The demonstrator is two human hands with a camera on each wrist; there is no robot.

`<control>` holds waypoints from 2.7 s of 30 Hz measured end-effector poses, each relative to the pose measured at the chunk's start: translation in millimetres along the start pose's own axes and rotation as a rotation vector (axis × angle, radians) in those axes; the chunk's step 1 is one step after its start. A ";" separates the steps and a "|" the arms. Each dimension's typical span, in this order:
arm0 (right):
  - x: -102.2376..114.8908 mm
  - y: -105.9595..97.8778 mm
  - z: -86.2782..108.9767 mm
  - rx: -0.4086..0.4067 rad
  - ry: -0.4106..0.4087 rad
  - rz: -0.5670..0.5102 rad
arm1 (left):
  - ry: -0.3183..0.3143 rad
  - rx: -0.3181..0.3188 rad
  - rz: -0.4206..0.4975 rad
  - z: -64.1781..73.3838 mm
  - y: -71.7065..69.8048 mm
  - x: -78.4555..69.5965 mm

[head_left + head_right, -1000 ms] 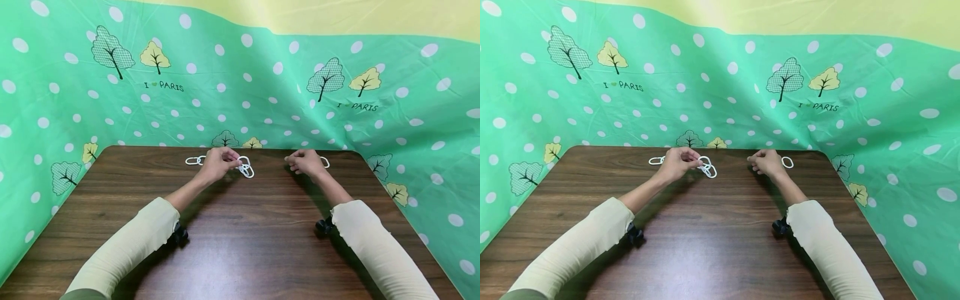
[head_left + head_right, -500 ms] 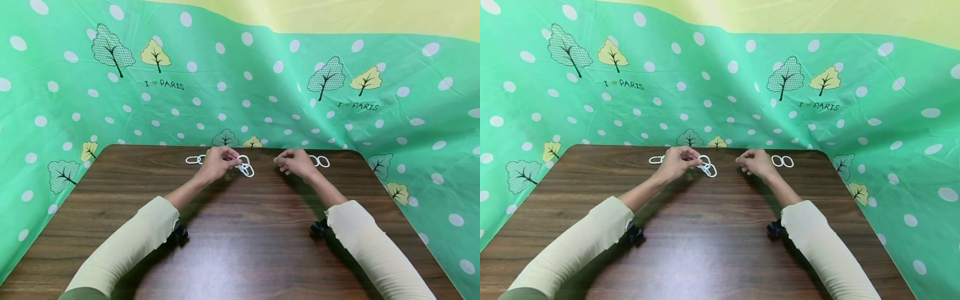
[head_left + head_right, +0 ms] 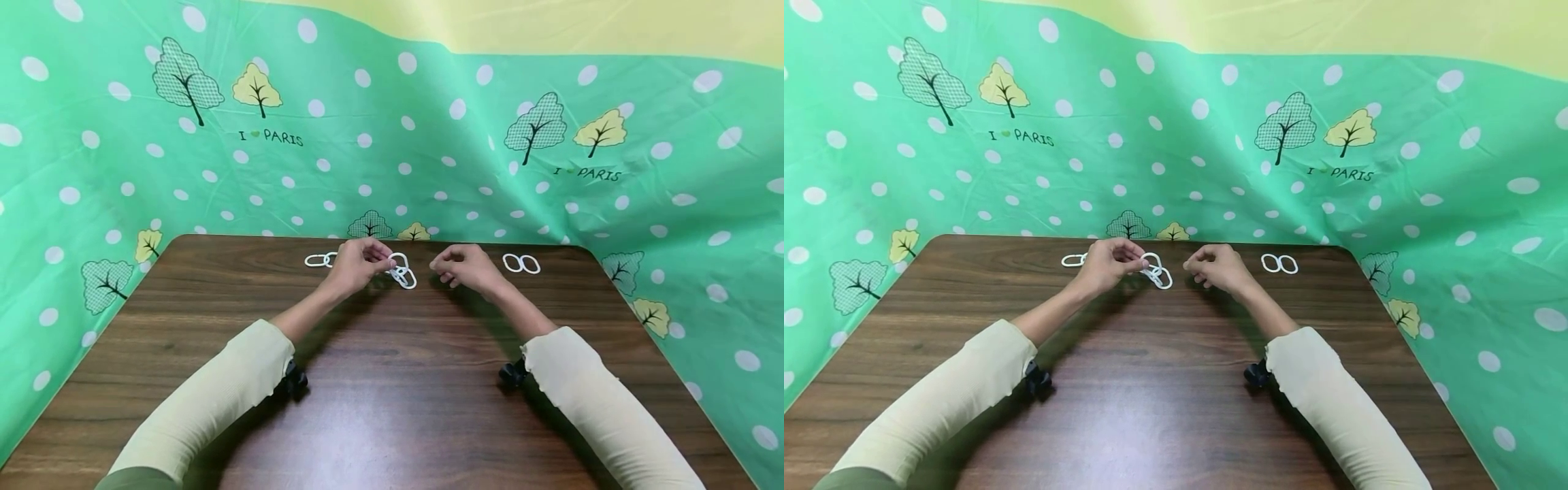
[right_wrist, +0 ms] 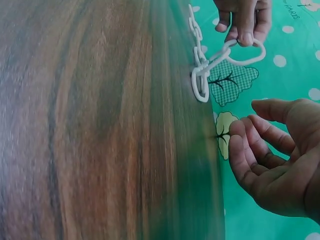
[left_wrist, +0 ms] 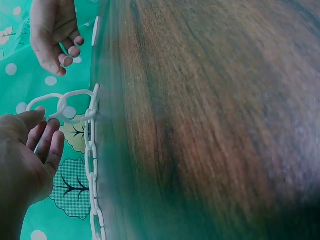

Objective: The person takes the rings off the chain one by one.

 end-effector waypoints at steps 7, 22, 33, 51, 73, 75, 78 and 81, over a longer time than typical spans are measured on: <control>6.6 12.1 -2.9 0.032 -0.016 0.019 | -0.002 0.005 0.003 -0.4 1.8 2.4; 17.4 31.7 -6.3 0.082 -0.069 -0.048 | -0.006 0.004 0.006 -2.0 1.4 0.1; 23.6 40.6 -11.7 0.072 -0.110 -0.077 | -0.014 0.010 0.008 -2.1 2.8 1.9; 26.7 49.3 -13.9 0.077 -0.119 -0.108 | -0.002 -0.007 0.012 -2.0 -2.7 4.1; 20.7 50.9 -16.7 0.047 -0.086 -0.230 | -0.022 0.003 -0.074 4.3 0.8 13.6; 21.3 51.1 -16.9 0.048 -0.086 -0.240 | -0.025 0.010 -0.086 4.0 1.8 13.5; 22.4 51.2 -17.0 0.050 -0.086 -0.254 | -0.029 0.021 -0.094 3.8 3.1 13.6; 23.2 51.5 -16.9 0.053 -0.083 -0.269 | -0.034 0.026 -0.091 3.5 4.2 14.4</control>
Point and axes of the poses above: each hand's wrist, its own z-axis away from the middle knuckle, its own y-axis out of the palm, x = y × z, the point moved 7 cm from there along -z, towards the middle knuckle, and after that the axes turned 8 degrees about -z, right-handed, at the moved point
